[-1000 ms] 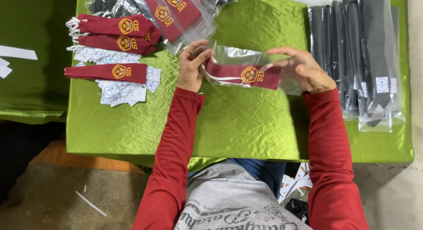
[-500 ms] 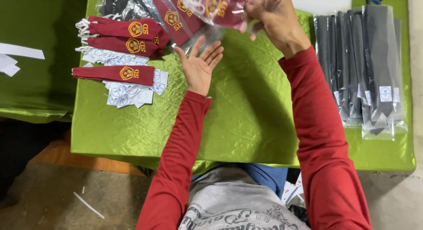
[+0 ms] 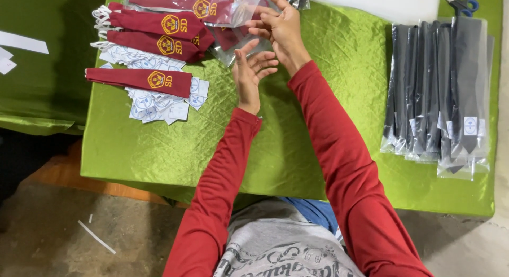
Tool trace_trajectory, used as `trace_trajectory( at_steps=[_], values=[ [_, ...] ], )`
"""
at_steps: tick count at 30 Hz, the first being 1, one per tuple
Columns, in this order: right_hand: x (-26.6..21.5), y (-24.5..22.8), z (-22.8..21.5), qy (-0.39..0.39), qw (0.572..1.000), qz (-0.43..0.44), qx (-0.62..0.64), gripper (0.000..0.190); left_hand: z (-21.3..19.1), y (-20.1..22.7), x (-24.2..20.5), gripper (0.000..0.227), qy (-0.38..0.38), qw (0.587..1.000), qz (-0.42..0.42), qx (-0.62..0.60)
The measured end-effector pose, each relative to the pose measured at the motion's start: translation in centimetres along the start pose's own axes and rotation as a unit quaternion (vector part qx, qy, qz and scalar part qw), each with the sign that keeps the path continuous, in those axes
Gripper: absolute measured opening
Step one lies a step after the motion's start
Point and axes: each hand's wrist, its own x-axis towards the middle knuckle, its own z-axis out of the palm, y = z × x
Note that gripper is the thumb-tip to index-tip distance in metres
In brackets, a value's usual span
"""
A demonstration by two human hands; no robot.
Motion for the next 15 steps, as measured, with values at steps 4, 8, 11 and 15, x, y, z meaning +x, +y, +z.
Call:
trace_trajectory(
  at_steps=[4,8,11,15],
  values=[
    [-2.4,-0.5,1.3,0.026,0.999,-0.016,-0.038,0.047,-0.8,-1.0,0.3,0.037,0.070,0.959,0.196,0.192],
    [-2.4,0.1,1.5,0.010,0.992,-0.013,-0.129,0.050,-1.7,-1.8,1.2,0.028,0.152,0.947,0.194,0.206],
    [-1.4,1.0,1.3,0.005,0.987,-0.022,-0.157,0.064,-1.7,-1.8,1.5,0.029,0.150,0.950,0.188,0.197],
    [-1.4,1.9,1.2,0.023,0.991,-0.037,-0.128,0.066,-1.6,-1.3,1.5,0.047,0.103,0.964,0.159,0.187]
  ],
)
